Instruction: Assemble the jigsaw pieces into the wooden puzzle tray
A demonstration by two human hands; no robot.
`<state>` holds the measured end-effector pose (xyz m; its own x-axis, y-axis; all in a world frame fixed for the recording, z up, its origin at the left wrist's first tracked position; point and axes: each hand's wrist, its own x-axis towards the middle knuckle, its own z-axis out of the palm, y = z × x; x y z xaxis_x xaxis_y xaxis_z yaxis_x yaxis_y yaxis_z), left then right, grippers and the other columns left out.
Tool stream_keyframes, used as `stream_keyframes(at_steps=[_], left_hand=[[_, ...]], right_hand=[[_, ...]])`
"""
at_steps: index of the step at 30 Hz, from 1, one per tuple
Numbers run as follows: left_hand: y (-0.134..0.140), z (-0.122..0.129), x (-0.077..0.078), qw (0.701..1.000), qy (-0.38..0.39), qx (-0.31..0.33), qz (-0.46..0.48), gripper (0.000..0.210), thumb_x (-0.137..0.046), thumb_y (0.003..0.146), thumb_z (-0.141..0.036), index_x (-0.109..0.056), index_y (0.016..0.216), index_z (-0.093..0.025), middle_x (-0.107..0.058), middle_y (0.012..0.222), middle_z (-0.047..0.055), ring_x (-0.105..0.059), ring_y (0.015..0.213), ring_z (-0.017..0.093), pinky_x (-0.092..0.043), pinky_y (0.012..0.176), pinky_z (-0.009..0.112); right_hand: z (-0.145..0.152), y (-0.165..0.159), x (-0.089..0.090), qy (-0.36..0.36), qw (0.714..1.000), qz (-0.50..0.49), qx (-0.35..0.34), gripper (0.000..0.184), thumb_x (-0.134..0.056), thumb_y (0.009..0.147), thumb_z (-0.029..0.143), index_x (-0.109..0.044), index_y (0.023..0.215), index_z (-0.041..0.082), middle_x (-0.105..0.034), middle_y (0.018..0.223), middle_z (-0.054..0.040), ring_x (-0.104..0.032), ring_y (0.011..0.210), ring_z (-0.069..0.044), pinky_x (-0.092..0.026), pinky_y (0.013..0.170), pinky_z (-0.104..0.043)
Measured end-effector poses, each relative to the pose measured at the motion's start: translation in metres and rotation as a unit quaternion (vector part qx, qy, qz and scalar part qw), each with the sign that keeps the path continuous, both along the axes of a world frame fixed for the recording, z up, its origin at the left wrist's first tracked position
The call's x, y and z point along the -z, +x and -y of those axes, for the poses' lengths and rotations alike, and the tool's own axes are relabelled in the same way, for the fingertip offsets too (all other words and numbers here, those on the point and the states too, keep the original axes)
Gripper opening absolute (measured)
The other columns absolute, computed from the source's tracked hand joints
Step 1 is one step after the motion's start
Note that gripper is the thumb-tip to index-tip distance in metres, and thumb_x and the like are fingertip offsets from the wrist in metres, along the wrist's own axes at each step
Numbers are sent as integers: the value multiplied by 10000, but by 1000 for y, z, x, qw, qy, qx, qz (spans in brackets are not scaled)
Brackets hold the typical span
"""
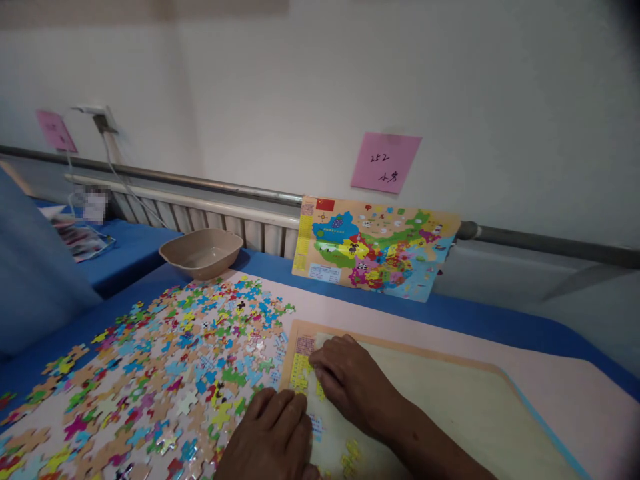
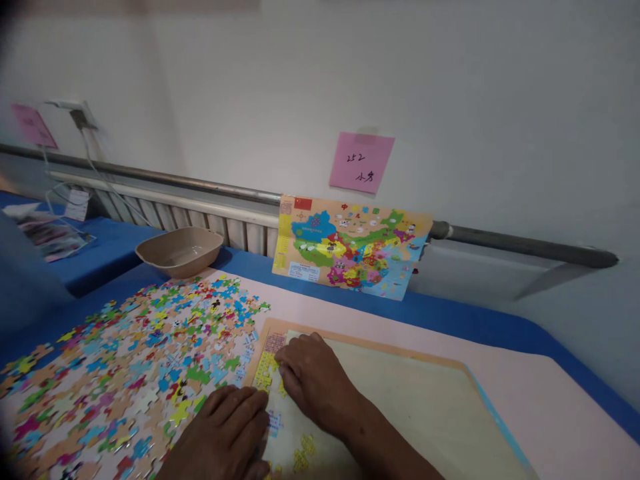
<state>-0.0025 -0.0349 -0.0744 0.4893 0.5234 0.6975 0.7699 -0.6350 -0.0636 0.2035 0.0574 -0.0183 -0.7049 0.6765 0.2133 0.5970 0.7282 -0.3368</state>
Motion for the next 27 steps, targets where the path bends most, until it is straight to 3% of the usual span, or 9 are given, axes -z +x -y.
stream_keyframes(at_steps=[6,10,13,18,27], left_hand=[[2,-1,-10,1000,16,10,22,329,-561,1050,-490,-695,1018,-191,-772,1079,32,-656,993,214,-444,923,386],[0,2,-14,999,-15,6,46,164,-527,1037,-239,-683,1004,-197,-759,1030,31,-650,938,213,-442,893,391],[-4,4,-11,996,-48,-14,75,224,-473,1006,-111,-669,967,-212,-726,936,32,-607,843,222,-414,807,401],[-8,6,-4,990,-99,-30,101,226,-483,980,-79,-654,944,-222,-668,879,32,-561,813,229,-372,749,404],[-2,6,-6,989,-93,14,111,194,-534,963,-81,-659,920,-223,-706,915,16,-597,857,215,-410,758,388]], right_hand=[[5,1,0,5,1000,-19,-11,206,-477,1024,151,-613,880,208,-659,849,-19,-532,817,-185,-353,828,-355],[8,1,1,15,1000,-24,-12,223,-473,1039,150,-611,872,204,-662,841,-14,-529,815,-180,-355,842,-356],[8,1,3,11,999,-37,-15,233,-474,1058,172,-621,879,202,-659,842,-13,-529,811,-177,-359,849,-354],[6,2,5,16,998,-52,-24,211,-493,1069,189,-647,924,202,-636,860,-12,-525,828,-177,-366,849,-347],[9,-9,1,54,998,23,-33,209,-512,1051,169,-625,881,206,-630,891,-31,-507,859,-194,-358,810,-360]])
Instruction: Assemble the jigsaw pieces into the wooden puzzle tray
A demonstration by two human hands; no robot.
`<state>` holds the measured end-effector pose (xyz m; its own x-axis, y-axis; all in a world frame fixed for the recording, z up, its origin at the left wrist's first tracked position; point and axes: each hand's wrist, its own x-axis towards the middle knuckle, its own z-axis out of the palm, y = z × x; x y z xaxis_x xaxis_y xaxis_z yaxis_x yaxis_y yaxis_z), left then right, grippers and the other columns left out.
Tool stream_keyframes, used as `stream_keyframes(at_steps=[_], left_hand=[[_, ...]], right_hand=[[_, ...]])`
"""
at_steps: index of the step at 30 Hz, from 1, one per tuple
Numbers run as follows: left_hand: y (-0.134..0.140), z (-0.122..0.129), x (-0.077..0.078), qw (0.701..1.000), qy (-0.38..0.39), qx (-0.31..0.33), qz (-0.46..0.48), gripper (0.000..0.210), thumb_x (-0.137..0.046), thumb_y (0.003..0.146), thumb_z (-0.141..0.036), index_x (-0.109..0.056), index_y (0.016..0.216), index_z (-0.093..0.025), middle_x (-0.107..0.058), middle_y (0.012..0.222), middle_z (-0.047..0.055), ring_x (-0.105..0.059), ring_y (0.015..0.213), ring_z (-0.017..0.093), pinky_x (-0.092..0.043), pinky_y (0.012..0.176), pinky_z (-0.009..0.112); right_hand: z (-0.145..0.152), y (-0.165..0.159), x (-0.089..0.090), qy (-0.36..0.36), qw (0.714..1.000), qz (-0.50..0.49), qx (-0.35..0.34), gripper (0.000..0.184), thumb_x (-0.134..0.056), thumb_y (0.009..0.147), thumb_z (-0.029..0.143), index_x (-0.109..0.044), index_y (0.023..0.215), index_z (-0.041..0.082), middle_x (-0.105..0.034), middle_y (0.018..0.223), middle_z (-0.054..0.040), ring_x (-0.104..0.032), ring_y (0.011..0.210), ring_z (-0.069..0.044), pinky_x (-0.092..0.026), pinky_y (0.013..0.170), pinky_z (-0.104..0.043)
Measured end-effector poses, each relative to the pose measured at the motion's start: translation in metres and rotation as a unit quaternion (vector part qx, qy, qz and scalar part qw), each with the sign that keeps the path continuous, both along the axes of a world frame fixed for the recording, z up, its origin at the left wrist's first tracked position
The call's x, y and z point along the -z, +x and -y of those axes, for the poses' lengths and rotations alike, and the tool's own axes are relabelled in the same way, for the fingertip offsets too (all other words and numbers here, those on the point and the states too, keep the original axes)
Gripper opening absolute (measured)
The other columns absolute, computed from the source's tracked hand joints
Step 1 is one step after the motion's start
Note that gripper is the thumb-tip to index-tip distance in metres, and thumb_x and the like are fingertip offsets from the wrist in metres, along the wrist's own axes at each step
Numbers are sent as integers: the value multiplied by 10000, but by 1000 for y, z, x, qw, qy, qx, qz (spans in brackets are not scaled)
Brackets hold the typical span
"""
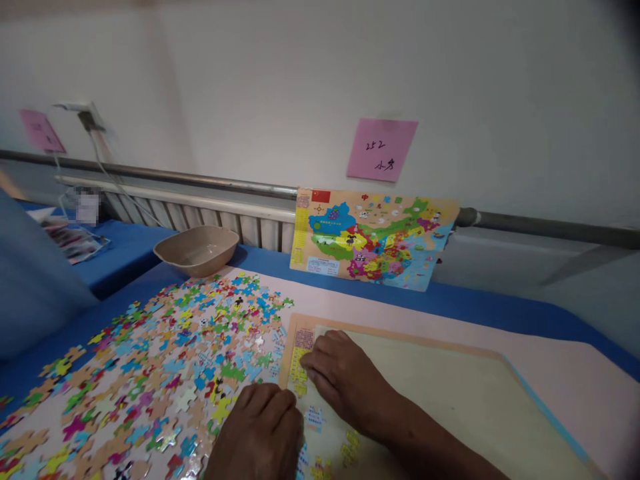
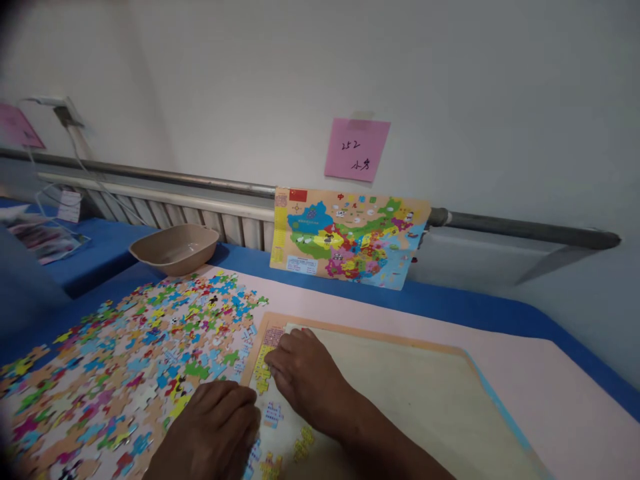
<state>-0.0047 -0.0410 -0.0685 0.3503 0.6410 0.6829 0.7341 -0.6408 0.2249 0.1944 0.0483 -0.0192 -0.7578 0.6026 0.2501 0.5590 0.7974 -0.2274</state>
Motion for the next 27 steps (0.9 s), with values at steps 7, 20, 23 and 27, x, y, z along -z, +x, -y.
stream_keyframes(at_steps=[7,20,23,27], left_hand=[[2,-1,-12,998,35,-12,-42,181,-522,980,-167,-694,1010,-218,-769,1099,17,-634,979,228,-448,839,400],[1,0,-9,992,54,14,-116,275,-648,1002,-480,-705,1084,-223,-780,1155,14,-650,1088,208,-433,948,366],[2,0,-9,992,66,17,-108,285,-601,1030,-483,-713,1061,-223,-788,1134,12,-659,1074,204,-433,950,365],[5,0,-9,992,83,24,-95,323,-528,1071,-473,-717,1023,-216,-791,1100,2,-655,1047,200,-428,941,365]], right_hand=[[-6,6,2,-2,997,-70,23,191,-489,1051,167,-674,1027,209,-660,940,-55,-531,888,-213,-400,839,-375],[-16,19,11,-17,973,-196,122,202,-465,1060,183,-658,1009,218,-690,940,-55,-610,903,-220,-474,839,-382],[-17,20,11,-19,970,-203,131,184,-478,1052,183,-653,1016,224,-696,952,-53,-619,908,-222,-475,840,-380],[-21,25,11,-26,957,-240,160,171,-489,1046,179,-652,1021,225,-699,962,-46,-632,922,-215,-480,848,-366]])
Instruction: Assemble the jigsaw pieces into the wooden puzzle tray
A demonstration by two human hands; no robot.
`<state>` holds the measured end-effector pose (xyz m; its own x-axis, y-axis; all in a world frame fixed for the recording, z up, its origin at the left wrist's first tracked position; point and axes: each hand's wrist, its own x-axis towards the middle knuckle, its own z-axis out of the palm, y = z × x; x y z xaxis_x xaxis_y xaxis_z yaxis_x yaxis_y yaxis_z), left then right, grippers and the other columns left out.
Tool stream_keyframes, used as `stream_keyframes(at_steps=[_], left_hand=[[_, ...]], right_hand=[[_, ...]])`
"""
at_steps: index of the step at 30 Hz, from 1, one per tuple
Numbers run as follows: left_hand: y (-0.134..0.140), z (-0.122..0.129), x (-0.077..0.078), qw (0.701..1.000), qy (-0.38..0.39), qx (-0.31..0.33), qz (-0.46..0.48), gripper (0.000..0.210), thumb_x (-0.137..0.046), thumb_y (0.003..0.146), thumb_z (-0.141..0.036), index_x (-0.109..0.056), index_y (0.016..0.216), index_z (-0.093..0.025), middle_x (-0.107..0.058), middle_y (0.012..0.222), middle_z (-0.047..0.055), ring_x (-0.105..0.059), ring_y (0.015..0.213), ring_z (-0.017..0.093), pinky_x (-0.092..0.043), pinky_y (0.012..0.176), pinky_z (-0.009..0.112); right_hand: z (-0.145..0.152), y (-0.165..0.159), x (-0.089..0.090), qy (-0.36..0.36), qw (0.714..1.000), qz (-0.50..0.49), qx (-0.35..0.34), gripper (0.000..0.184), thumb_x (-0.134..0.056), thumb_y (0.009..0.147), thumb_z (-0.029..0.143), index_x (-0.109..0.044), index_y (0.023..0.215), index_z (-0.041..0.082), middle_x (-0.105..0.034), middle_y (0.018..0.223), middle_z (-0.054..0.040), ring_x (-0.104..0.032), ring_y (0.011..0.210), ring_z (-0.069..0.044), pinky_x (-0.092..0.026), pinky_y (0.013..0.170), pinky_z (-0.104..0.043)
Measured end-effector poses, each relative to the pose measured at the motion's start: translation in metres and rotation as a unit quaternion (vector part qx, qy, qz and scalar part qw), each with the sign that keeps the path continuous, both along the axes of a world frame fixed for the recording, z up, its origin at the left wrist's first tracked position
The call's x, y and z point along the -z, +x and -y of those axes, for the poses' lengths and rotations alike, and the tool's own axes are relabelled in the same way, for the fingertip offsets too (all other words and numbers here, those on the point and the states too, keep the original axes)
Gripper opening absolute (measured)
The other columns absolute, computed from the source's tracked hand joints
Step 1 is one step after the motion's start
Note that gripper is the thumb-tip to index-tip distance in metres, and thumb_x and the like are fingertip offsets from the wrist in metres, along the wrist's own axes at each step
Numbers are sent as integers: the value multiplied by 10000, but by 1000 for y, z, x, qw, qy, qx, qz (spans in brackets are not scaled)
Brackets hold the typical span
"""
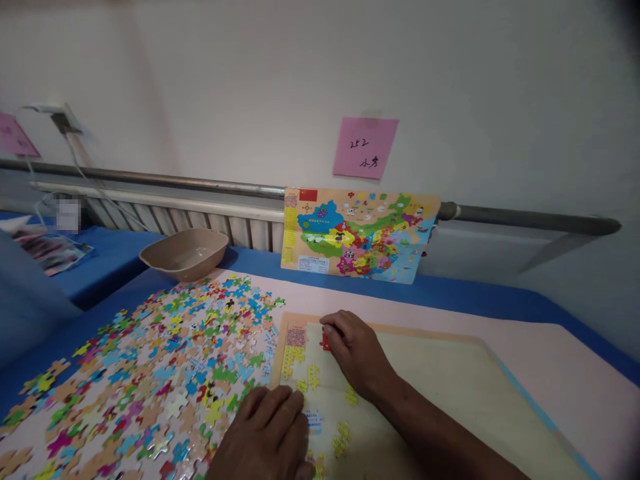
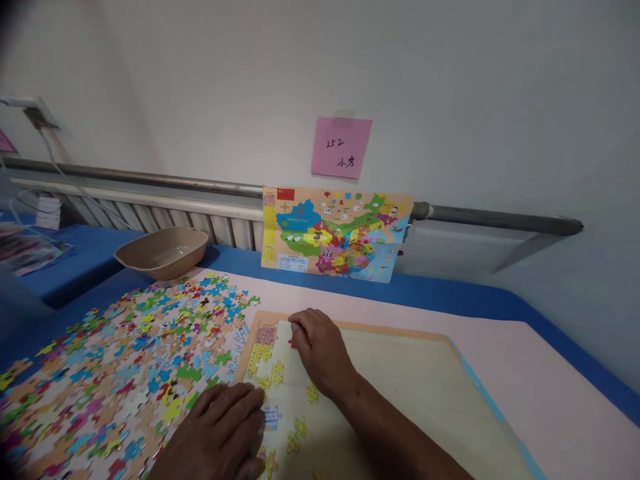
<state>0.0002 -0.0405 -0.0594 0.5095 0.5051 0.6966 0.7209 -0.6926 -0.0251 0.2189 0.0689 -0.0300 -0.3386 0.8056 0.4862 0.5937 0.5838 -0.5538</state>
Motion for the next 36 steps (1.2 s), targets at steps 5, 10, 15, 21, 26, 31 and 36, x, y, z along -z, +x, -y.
stream_keyframes(at_steps=[5,10,15,21,26,31,36], left_hand=[[3,-1,2,1000,22,9,11,344,-483,1094,-445,-717,1010,-207,-782,1084,14,-648,1031,203,-432,930,362],[3,0,0,1000,25,5,4,406,-428,1117,-462,-713,985,-204,-781,1065,22,-648,998,206,-418,920,368],[1,-1,1,999,33,9,9,416,-421,1121,-466,-710,990,-197,-774,1060,30,-641,998,203,-417,922,366],[3,1,0,1000,15,13,4,427,-433,1113,-501,-705,987,-197,-763,1043,32,-648,975,203,-432,913,362],[5,1,-3,1000,22,8,-6,455,-419,1104,-559,-700,1014,-212,-762,1037,37,-649,971,216,-438,894,382],[2,11,-9,997,-56,11,-43,337,-626,1003,-526,-694,1121,-218,-766,1150,54,-660,1059,254,-451,936,413],[0,21,-21,987,-140,1,-79,354,-684,920,-337,-671,1256,-224,-744,1284,61,-643,1206,300,-425,1040,484]], right_hand=[[-2,2,0,-9,1000,-11,5,170,-489,1042,175,-651,1019,222,-696,975,-45,-629,946,-212,-474,868,-357],[6,3,-10,-4,991,73,-112,170,-496,1032,177,-628,932,216,-663,889,-29,-571,843,-186,-430,799,-332],[14,2,-21,6,951,232,-207,201,-534,1006,167,-566,813,216,-625,811,0,-527,795,-169,-373,779,-328],[14,2,-26,-18,940,272,-206,173,-586,974,187,-553,807,216,-606,832,2,-511,807,-169,-335,756,-318],[14,7,-29,-30,939,283,-192,173,-587,968,183,-556,801,210,-627,863,-7,-525,838,-175,-337,775,-321],[13,10,-28,-43,938,282,-197,48,-629,980,227,-645,941,204,-673,949,-22,-556,899,-188,-359,816,-322],[16,7,-30,-50,933,280,-221,82,-659,973,263,-674,1027,204,-678,977,-37,-569,936,-206,-364,846,-334]])
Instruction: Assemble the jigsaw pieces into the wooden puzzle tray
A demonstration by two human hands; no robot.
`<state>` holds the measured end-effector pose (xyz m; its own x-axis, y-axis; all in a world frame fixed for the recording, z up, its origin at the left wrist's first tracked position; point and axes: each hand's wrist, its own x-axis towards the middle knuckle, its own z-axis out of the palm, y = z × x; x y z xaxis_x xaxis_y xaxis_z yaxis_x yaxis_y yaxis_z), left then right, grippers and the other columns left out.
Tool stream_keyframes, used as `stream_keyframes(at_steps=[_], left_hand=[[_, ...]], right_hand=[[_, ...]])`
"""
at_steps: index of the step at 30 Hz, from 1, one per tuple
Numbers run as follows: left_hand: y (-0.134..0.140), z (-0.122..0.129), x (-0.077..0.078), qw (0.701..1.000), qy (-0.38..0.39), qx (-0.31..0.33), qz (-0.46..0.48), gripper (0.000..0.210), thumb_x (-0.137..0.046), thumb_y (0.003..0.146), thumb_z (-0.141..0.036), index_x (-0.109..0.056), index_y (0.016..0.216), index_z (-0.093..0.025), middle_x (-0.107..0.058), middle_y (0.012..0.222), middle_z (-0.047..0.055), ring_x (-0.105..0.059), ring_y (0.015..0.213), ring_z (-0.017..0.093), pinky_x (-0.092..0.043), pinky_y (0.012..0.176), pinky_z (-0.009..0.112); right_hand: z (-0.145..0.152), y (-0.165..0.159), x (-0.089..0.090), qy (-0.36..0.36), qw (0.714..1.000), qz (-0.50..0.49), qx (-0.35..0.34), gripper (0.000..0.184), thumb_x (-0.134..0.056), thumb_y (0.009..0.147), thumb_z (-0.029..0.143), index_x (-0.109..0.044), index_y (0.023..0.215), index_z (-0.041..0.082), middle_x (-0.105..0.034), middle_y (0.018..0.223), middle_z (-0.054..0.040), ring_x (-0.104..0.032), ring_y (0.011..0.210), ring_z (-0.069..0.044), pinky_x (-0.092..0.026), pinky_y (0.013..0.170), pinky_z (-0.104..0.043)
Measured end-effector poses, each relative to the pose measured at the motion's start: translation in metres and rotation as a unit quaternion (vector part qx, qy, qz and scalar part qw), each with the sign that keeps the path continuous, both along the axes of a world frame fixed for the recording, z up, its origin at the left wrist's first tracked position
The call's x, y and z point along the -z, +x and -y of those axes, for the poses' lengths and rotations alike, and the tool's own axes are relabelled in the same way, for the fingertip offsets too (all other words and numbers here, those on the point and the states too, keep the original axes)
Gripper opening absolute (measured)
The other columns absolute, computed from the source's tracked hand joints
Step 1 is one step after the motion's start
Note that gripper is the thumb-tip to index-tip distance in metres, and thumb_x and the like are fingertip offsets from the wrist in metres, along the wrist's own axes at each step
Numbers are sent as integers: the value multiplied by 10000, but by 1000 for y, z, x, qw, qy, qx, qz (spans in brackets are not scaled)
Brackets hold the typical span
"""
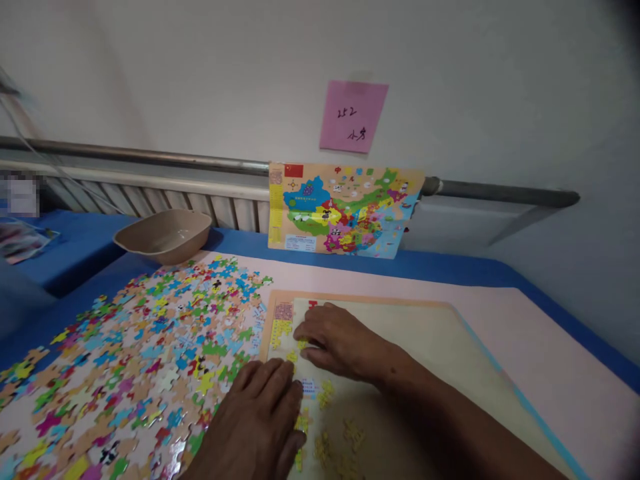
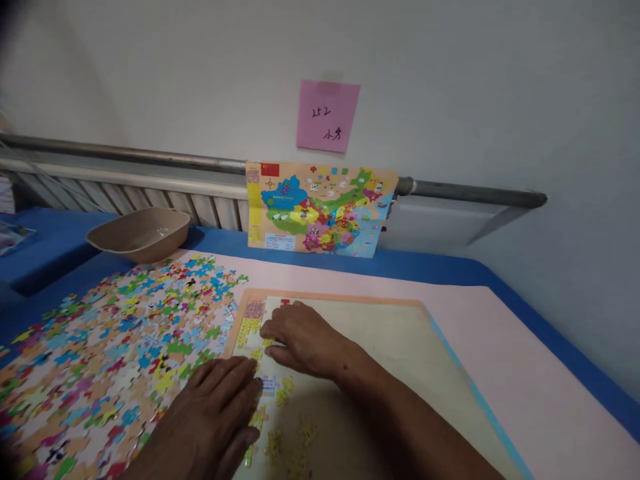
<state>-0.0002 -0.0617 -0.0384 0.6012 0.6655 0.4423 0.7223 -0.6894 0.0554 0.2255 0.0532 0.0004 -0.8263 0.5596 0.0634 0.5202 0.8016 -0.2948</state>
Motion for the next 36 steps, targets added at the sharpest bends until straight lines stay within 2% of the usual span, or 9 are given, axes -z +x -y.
stream_keyframes(at_steps=[2,5,11,16,19,24,29,36], left_hand=[[-1,1,-2,1000,-2,7,-1,374,-682,897,-289,-671,1266,-227,-741,1304,58,-647,1210,293,-435,1033,480],[-1,0,-1,1000,-8,4,0,394,-683,871,-259,-678,1263,-223,-741,1310,55,-651,1210,287,-449,1031,473],[1,1,0,1000,3,6,19,392,-664,879,-240,-682,1270,-214,-736,1312,65,-639,1214,294,-440,1036,480],[3,1,-14,997,-2,19,74,250,-583,959,-197,-693,1182,-177,-736,1213,82,-629,1115,277,-438,975,456],[0,0,-22,994,8,30,100,203,-512,1004,-111,-679,1108,-159,-724,1093,85,-606,1010,252,-437,902,421],[-12,-4,-22,994,63,-8,93,169,-515,1023,-52,-647,1066,-149,-694,1003,86,-575,960,254,-433,857,413],[-22,-9,-22,995,60,-24,70,137,-530,1036,-94,-638,1023,-177,-683,974,66,-574,911,244,-447,809,399],[-22,-8,-26,996,53,-52,57,213,-483,1047,-95,-667,961,-162,-694,964,95,-573,919,265,-444,807,408]], right_hand=[[1,-2,-2,2,1000,6,-2,12,-650,934,193,-651,942,203,-661,933,-31,-555,900,-199,-355,820,-327],[2,-3,-4,10,1000,2,5,94,-610,888,113,-627,871,203,-637,892,-25,-542,865,-188,-348,795,-317],[0,1,3,-4,999,-46,4,212,-585,857,74,-684,990,206,-671,946,-39,-575,898,-194,-382,837,-315],[-6,3,12,-50,987,-143,53,84,-581,931,155,-644,932,209,-674,892,-8,-565,817,-162,-365,756,-280],[-10,2,19,-58,978,-177,94,167,-539,976,194,-577,815,204,-619,789,12,-509,713,-136,-328,692,-273],[-11,-2,25,-63,964,-213,144,216,-522,999,257,-534,788,209,-593,753,18,-489,683,-133,-314,682,-276],[-11,-2,26,-99,943,-259,183,216,-506,995,300,-546,801,213,-601,748,20,-520,703,-140,-347,687,-267],[-12,-3,20,-164,906,-322,220,255,-507,964,366,-539,757,222,-548,671,44,-477,650,-138,-373,650,-261]])
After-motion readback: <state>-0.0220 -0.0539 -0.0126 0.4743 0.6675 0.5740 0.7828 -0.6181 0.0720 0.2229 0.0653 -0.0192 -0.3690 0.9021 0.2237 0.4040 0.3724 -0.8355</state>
